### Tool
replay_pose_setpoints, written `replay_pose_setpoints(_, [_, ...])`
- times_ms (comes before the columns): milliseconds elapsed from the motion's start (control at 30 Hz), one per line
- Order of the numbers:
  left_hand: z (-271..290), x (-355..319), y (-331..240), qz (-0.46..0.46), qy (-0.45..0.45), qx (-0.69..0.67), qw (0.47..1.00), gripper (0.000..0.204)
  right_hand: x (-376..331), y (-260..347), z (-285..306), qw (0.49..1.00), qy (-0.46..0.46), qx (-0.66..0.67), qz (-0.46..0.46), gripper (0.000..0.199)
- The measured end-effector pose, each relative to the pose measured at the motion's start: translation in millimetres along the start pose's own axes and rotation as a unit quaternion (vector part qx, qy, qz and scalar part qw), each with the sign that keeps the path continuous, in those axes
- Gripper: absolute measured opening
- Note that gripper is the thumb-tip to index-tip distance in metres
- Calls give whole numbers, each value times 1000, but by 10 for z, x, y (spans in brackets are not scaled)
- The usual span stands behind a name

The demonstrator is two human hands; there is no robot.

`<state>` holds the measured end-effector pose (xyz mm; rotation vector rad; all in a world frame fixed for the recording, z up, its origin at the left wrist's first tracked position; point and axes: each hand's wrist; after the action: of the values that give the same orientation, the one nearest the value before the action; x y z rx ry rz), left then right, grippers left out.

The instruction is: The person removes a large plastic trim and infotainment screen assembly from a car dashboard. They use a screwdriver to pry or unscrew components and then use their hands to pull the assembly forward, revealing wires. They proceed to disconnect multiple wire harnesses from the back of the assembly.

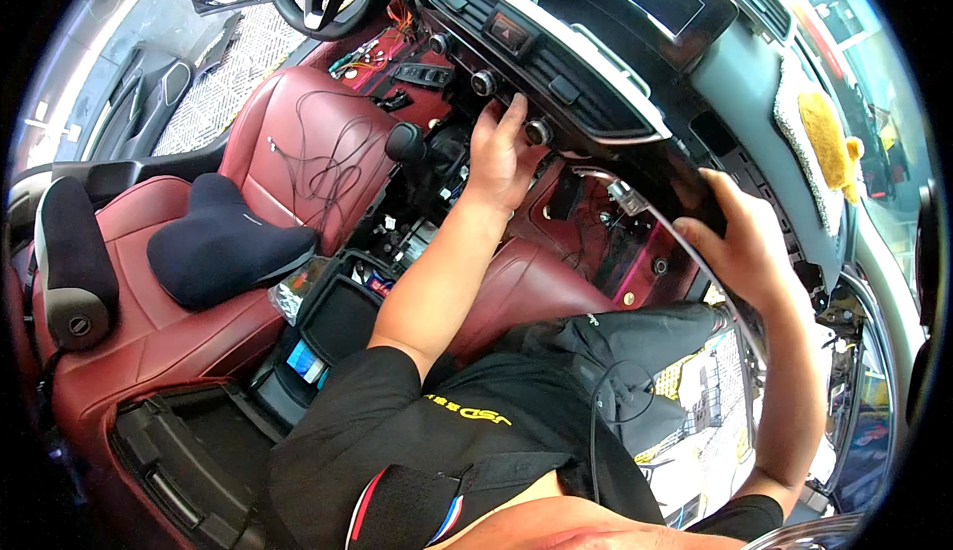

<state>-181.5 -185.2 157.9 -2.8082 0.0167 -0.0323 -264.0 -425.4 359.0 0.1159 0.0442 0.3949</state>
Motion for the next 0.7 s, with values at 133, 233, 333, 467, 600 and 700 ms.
replay_pose_setpoints(133, [118,-46,33,17,30,-4,999,41,-107,-34,-262,995,-47,-58,64,56])
replay_pose_setpoints(233, [287,-40,57,37,48,-26,998,42,-137,10,-397,993,-64,-54,87,55])
replay_pose_setpoints(333, [384,-58,54,56,33,-24,998,50,-198,140,-630,990,-77,-87,80,58])
replay_pose_setpoints(467, [428,-151,-149,62,-20,66,996,60,-259,348,-973,993,-93,-30,70,57])
replay_pose_setpoints(600, [469,-290,-498,-3,-63,346,936,60,-280,456,-1096,996,-78,-1,51,56])
replay_pose_setpoints(700, [188,-458,-841,-160,-58,573,802,62,-301,439,-1153,995,-89,7,46,56])
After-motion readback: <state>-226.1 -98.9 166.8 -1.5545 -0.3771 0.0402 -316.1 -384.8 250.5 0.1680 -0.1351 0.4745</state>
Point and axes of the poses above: each hand's wrist, its own x-axis towards the middle knuckle, its own z-axis out of the back of the hand, y = z × x, and after that the axes turned 8 degrees about -x, right-handed
